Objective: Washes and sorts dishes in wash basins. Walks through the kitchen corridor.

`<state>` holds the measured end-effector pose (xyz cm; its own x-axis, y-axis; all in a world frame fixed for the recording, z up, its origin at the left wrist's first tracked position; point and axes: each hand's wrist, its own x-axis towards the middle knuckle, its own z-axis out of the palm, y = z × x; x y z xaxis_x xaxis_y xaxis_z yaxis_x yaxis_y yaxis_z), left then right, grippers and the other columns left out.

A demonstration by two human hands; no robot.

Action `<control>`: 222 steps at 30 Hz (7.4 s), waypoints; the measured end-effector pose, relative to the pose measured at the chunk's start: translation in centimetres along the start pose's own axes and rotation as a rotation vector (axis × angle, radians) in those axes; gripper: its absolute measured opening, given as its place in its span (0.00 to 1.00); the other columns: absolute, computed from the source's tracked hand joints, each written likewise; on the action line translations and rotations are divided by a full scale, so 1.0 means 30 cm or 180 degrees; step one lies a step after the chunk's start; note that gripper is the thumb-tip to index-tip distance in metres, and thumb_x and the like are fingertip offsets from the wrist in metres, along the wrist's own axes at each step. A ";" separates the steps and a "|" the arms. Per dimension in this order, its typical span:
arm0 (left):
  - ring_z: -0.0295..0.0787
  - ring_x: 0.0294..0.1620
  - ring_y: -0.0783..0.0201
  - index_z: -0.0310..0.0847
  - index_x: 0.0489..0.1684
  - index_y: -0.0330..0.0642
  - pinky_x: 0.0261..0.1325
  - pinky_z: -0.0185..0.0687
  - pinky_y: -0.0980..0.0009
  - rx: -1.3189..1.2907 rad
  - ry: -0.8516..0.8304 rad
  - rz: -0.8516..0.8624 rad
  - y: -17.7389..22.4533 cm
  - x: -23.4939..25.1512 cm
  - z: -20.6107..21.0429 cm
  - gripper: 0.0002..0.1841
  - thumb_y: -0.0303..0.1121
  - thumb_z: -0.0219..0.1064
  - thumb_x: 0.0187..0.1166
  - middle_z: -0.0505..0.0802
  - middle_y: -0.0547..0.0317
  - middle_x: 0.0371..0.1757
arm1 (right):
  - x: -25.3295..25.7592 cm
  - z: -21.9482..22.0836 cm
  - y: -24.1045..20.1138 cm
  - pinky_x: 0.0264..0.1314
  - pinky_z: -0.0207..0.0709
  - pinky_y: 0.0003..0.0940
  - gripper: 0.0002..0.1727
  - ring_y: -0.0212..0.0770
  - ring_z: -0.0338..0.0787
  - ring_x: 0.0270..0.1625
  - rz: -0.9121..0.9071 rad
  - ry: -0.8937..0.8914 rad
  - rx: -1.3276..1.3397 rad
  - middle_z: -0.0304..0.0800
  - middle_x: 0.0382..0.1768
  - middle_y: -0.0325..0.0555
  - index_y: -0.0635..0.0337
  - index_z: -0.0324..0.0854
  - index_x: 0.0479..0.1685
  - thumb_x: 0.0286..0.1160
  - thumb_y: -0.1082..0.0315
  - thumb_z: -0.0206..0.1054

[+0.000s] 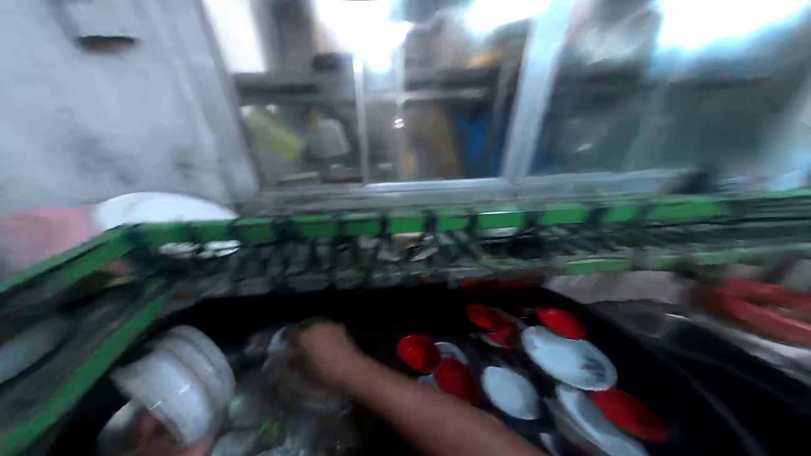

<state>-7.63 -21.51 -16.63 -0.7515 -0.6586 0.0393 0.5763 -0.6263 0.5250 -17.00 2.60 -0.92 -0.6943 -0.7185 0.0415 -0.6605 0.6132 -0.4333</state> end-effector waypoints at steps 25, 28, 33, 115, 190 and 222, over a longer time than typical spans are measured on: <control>0.92 0.56 0.54 0.75 0.66 0.50 0.52 0.91 0.45 -0.0373 0.0195 -0.0121 0.002 0.009 0.120 0.22 0.53 0.44 0.91 0.92 0.52 0.55 | 0.231 0.138 0.031 0.71 0.77 0.64 0.24 0.64 0.87 0.65 0.0399 -0.0105 0.0360 0.90 0.58 0.65 0.65 0.85 0.62 0.72 0.59 0.78; 0.93 0.55 0.55 0.75 0.66 0.50 0.51 0.91 0.46 -0.0418 0.0156 -0.0129 -0.019 0.012 0.117 0.24 0.55 0.43 0.91 0.93 0.53 0.54 | 0.167 0.071 -0.123 0.62 0.82 0.62 0.17 0.64 0.90 0.59 -0.0038 0.0545 -0.0096 0.90 0.54 0.64 0.65 0.83 0.61 0.80 0.65 0.71; 0.93 0.50 0.58 0.76 0.61 0.49 0.48 0.92 0.52 -0.0435 0.0234 -0.0071 -0.036 -0.005 0.132 0.22 0.53 0.42 0.92 0.93 0.55 0.48 | 0.147 0.105 -0.222 0.52 0.87 0.56 0.14 0.61 0.92 0.52 -0.0638 0.1609 0.0083 0.90 0.49 0.63 0.67 0.84 0.57 0.81 0.66 0.69; 0.88 0.56 0.45 0.71 0.67 0.48 0.49 0.86 0.36 -0.0395 0.0636 -0.0557 -0.062 -0.015 0.116 0.28 0.60 0.44 0.86 0.88 0.46 0.56 | 0.248 0.187 -0.126 0.66 0.81 0.61 0.26 0.60 0.91 0.61 -0.0492 0.0173 0.1966 0.89 0.59 0.66 0.63 0.74 0.78 0.97 0.55 0.46; 0.86 0.60 0.40 0.69 0.69 0.50 0.53 0.83 0.31 -0.0983 0.0615 -0.0507 -0.030 0.016 0.083 0.34 0.68 0.42 0.82 0.86 0.44 0.60 | 0.252 0.354 0.201 0.74 0.72 0.71 0.30 0.74 0.80 0.74 -0.0282 -0.1481 -0.0714 0.80 0.69 0.75 0.68 0.67 0.82 0.81 0.72 0.66; 0.83 0.65 0.37 0.67 0.74 0.48 0.56 0.79 0.27 -0.1012 0.0793 -0.0765 -0.081 -0.020 0.094 0.37 0.69 0.43 0.81 0.84 0.41 0.66 | 0.257 0.201 -0.044 0.68 0.84 0.53 0.26 0.51 0.91 0.63 -0.0612 -0.0118 0.2437 0.87 0.68 0.59 0.59 0.71 0.83 0.97 0.55 0.44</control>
<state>-9.49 -18.44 -15.53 -0.7982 -0.5349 -0.2772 0.4943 -0.8445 0.2062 -19.76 -5.73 -5.46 -0.5689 -0.8078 0.1543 -0.3782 0.0904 -0.9213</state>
